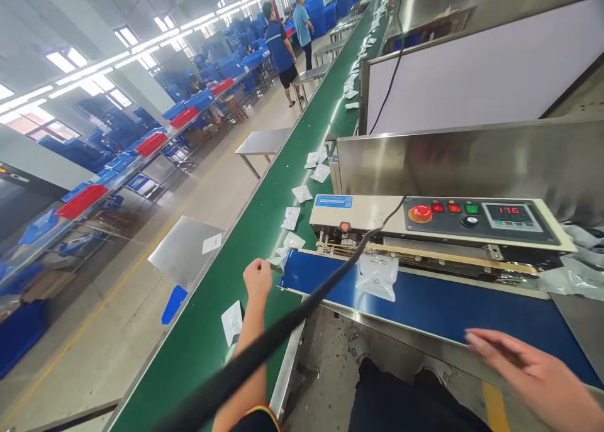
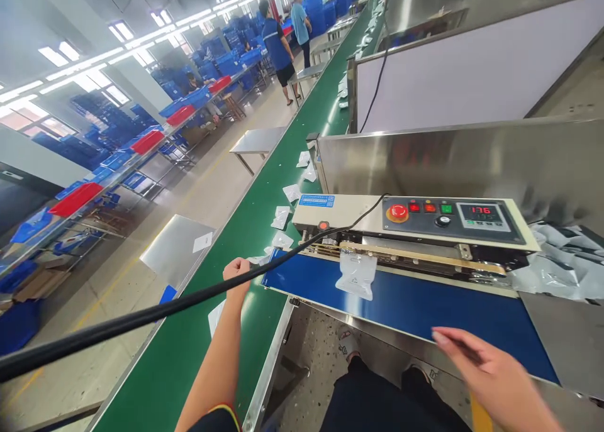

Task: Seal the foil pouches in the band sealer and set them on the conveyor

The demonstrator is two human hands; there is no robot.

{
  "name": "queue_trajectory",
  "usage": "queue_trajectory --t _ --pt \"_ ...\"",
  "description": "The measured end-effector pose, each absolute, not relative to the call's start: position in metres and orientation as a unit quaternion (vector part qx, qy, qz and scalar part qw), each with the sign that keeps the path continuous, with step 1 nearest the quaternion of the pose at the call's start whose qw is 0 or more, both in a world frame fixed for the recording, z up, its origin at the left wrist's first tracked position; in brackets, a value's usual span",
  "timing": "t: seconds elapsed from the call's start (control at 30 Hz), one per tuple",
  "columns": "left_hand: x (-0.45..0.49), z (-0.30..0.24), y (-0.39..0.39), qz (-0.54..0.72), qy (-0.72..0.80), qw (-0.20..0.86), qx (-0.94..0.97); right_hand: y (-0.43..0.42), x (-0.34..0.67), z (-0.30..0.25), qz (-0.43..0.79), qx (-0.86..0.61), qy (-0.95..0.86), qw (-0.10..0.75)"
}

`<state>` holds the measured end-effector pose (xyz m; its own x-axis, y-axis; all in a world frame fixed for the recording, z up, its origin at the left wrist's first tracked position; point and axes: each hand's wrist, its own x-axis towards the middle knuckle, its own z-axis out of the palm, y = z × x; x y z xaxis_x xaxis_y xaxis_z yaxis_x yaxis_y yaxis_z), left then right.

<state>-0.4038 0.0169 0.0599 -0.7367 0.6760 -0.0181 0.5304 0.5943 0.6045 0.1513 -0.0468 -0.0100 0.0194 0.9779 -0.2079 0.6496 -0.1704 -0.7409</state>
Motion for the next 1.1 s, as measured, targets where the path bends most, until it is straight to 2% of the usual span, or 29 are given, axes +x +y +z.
queue_trajectory --t 0.03,0.1,0.23,0.33,0.43,0.53,0.67,0.83,1.1 --pt "-0.387 0.069 0.014 0.313 0.854 0.155 0.386 -0.041 0.131 -0.001 0.405 -0.639 -0.618 0.212" --pt "-0.341 0.081 0.01 0.342 0.775 0.237 0.475 -0.03 0.091 0.017 0.434 -0.565 -0.655 0.251" --pt "-0.223 0.079 0.013 0.336 0.637 0.438 0.538 -0.016 0.054 0.037 0.373 -0.444 -0.729 0.365" --pt "-0.136 0.06 0.015 0.34 0.557 0.578 0.49 -0.017 0.082 0.036 0.362 -0.451 -0.711 0.4" --pt "-0.061 0.035 0.01 0.397 0.481 0.664 0.412 -0.027 0.136 0.03 0.379 -0.557 -0.611 0.416" --pt "0.004 0.012 0.004 0.396 0.454 0.676 0.424 -0.037 0.19 0.019 0.375 -0.674 -0.47 0.428" --pt "0.075 -0.013 0.016 0.358 0.522 0.583 0.51 -0.035 0.249 0.001 0.385 -0.736 -0.326 0.45" --pt "0.13 -0.035 0.054 0.347 0.617 0.609 0.358 -0.002 0.294 -0.009 0.479 -0.732 -0.143 0.463" --pt "0.103 -0.054 0.059 0.412 0.628 0.612 0.248 0.052 0.262 0.001 0.564 -0.709 -0.155 0.394"
